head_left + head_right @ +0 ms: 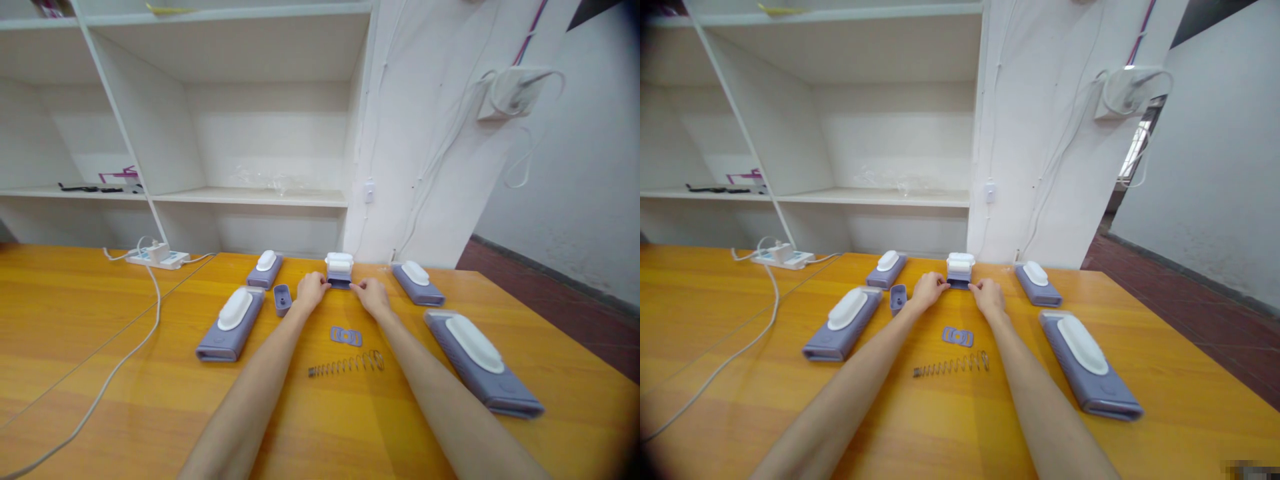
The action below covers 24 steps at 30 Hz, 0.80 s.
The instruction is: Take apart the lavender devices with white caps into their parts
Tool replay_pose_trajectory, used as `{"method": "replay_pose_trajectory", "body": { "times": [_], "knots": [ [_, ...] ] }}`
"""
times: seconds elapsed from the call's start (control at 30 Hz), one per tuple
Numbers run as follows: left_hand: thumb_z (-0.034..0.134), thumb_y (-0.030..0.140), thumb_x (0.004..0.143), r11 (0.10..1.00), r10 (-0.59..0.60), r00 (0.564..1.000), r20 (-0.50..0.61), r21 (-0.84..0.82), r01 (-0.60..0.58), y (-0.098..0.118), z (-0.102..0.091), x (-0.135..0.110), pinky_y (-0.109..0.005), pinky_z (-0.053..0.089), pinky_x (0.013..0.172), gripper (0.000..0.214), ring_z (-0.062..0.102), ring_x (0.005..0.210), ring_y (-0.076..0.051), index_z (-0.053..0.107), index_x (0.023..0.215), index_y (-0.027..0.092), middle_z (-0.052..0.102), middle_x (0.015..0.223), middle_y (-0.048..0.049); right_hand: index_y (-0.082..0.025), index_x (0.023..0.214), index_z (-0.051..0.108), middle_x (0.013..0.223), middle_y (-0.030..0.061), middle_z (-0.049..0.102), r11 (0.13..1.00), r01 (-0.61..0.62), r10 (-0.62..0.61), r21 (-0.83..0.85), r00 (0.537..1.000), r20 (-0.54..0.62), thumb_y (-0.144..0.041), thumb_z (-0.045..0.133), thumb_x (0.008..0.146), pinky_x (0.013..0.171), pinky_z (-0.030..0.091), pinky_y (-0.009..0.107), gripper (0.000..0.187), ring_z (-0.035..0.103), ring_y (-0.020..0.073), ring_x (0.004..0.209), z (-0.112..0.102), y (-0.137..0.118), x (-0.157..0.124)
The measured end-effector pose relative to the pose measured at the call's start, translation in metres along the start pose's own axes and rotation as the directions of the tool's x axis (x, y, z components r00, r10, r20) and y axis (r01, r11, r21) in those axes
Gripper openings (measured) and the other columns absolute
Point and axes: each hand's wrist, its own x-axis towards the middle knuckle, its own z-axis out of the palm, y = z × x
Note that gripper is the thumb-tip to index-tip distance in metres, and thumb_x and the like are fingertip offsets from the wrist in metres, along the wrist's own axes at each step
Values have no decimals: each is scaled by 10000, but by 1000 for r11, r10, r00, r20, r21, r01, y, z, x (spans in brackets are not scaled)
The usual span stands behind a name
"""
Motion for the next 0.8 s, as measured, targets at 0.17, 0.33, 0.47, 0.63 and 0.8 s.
{"method": "replay_pose_trajectory", "body": {
  "times": [0.17,0.33,0.47,0.63,0.8],
  "knots": [
    [567,392,831,998,35,999,16,45,-36,6,-9,-10,-296,462,786,221,624,929,-227,656,919,209,677,945,-80,-160,657,666,637,64,664,997,61,-62,44,998,18,-507,499,796,588,405,268,409,611,191,655,-12,-5,-8],
    [532,372,847,985,136,991,20,101,-137,8,-28,-34,-318,442,837,231,588,989,-240,627,981,209,645,1016,-87,-166,702,670,686,49,680,977,180,-189,112,979,78,-512,451,829,606,412,268,429,611,188,672,-33,-18,-39],
    [560,357,823,964,216,975,43,149,-220,1,-44,-68,-350,410,882,238,552,1009,-256,614,989,196,614,1018,-99,-197,762,684,788,42,692,928,340,-364,154,915,175,-474,494,828,677,425,273,342,603,180,726,-57,-29,-85],
    [527,369,837,891,289,957,-37,375,-254,-10,-55,-111,-417,385,871,236,474,1048,-300,586,978,189,551,1039,-135,-262,986,673,969,49,679,849,525,-515,56,799,309,-447,372,910,836,391,331,361,575,208,924,-81,-36,-139],
    [501,440,837,874,133,985,-113,483,-63,-14,-48,-127,-427,404,809,356,463,1031,-328,551,1058,165,532,1092,-175,-276,1111,612,1148,66,629,833,549,-485,-72,786,383,-460,285,933,899,355,397,415,543,238,1042,-77,-45,-158]
  ]
}}
